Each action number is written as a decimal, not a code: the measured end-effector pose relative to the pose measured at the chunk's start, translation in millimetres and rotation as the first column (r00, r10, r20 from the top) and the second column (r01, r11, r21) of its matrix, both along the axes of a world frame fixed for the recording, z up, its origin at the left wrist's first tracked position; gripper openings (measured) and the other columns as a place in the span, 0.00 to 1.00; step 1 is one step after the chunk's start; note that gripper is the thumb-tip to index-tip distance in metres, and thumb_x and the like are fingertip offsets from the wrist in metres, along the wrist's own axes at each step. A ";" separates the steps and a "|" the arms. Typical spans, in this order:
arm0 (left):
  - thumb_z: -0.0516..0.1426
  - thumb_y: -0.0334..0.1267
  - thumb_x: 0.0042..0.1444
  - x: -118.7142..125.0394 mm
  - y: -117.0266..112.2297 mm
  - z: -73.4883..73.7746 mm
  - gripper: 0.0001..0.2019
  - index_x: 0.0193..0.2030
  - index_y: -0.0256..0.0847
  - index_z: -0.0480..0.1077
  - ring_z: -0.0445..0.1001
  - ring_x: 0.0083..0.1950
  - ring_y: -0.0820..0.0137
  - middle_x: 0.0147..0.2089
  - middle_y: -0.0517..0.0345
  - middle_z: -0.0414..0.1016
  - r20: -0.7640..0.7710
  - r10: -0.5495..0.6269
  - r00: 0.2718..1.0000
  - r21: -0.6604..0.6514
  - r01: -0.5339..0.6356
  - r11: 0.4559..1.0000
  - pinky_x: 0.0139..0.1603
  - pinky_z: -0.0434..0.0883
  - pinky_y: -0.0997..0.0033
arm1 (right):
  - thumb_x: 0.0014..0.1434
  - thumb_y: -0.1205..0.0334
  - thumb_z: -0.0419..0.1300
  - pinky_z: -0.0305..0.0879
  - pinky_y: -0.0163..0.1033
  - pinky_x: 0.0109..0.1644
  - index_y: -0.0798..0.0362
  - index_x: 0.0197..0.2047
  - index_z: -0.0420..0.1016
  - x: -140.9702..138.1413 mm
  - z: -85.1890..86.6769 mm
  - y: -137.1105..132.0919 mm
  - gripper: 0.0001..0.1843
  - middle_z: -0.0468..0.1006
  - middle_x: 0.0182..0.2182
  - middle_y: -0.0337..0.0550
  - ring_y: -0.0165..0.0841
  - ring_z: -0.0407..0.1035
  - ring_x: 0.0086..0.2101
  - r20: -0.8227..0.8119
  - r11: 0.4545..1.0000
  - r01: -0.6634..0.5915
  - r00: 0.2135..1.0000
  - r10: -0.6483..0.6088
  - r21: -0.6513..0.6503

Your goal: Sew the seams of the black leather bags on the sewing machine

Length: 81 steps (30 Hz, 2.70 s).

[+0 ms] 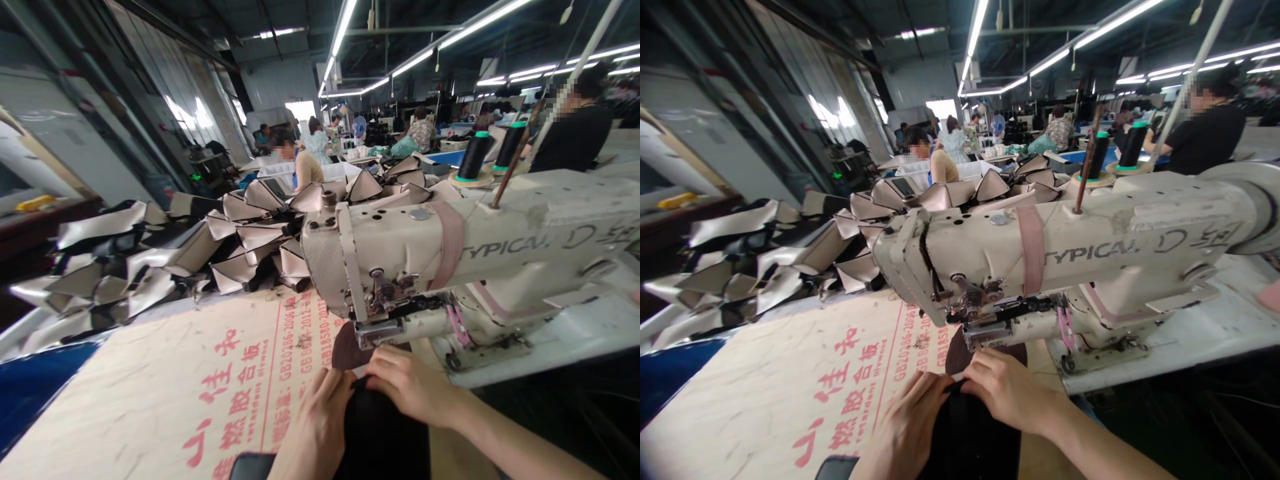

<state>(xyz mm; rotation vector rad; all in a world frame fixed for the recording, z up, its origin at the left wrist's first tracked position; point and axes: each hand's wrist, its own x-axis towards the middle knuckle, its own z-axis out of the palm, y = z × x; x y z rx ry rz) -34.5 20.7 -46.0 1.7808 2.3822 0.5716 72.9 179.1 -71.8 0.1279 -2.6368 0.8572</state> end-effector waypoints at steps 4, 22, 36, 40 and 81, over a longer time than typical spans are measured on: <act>0.46 0.33 0.61 -7.5 0.8 9.2 0.11 0.43 0.43 0.68 0.70 0.39 0.71 0.38 0.58 0.70 0.178 0.064 0.982 0.019 -0.068 0.997 0.41 0.69 0.71 | 0.64 0.63 0.47 0.58 0.35 0.39 0.55 0.31 0.65 -7.4 -3.5 2.5 0.11 0.68 0.29 0.40 0.30 0.62 0.34 -0.023 1.000 0.012 1.000 -0.012 0.008; 0.50 0.36 0.60 -13.0 2.2 0.4 0.10 0.44 0.44 0.71 0.71 0.41 0.74 0.40 0.60 0.72 0.141 -0.034 0.989 0.094 0.021 0.995 0.42 0.69 0.77 | 0.63 0.64 0.49 0.58 0.34 0.41 0.56 0.33 0.67 -13.5 -1.4 8.5 0.09 0.71 0.31 0.41 0.29 0.62 0.35 -0.064 0.993 -0.114 0.992 0.111 -0.040; 0.49 0.31 0.60 -13.5 5.6 -0.4 0.10 0.45 0.44 0.68 0.71 0.40 0.75 0.39 0.60 0.70 0.157 -0.047 0.986 0.170 0.020 0.985 0.41 0.68 0.78 | 0.63 0.64 0.50 0.55 0.30 0.38 0.55 0.31 0.66 -21.0 1.3 15.0 0.09 0.70 0.29 0.38 0.26 0.61 0.33 -0.029 0.984 -0.136 0.991 0.134 -0.117; 0.49 0.33 0.60 -14.4 6.0 1.4 0.09 0.43 0.45 0.69 0.70 0.37 0.75 0.36 0.62 0.70 0.176 -0.060 0.983 0.132 0.037 0.991 0.38 0.68 0.78 | 0.62 0.64 0.51 0.56 0.30 0.38 0.56 0.31 0.66 -18.2 0.9 15.0 0.09 0.69 0.29 0.38 0.26 0.61 0.33 -0.007 0.983 -0.140 0.990 0.140 -0.118; 0.49 0.39 0.59 -23.4 -22.4 16.2 0.19 0.57 0.52 0.63 0.64 0.59 0.66 0.59 0.60 0.66 0.342 0.046 0.939 -0.131 -0.001 0.991 0.61 0.59 0.59 | 0.63 0.61 0.49 0.57 0.33 0.35 0.55 0.30 0.67 -3.8 -6.4 -4.8 0.12 0.70 0.28 0.40 0.28 0.64 0.31 -0.010 0.978 0.041 0.999 -0.044 -0.204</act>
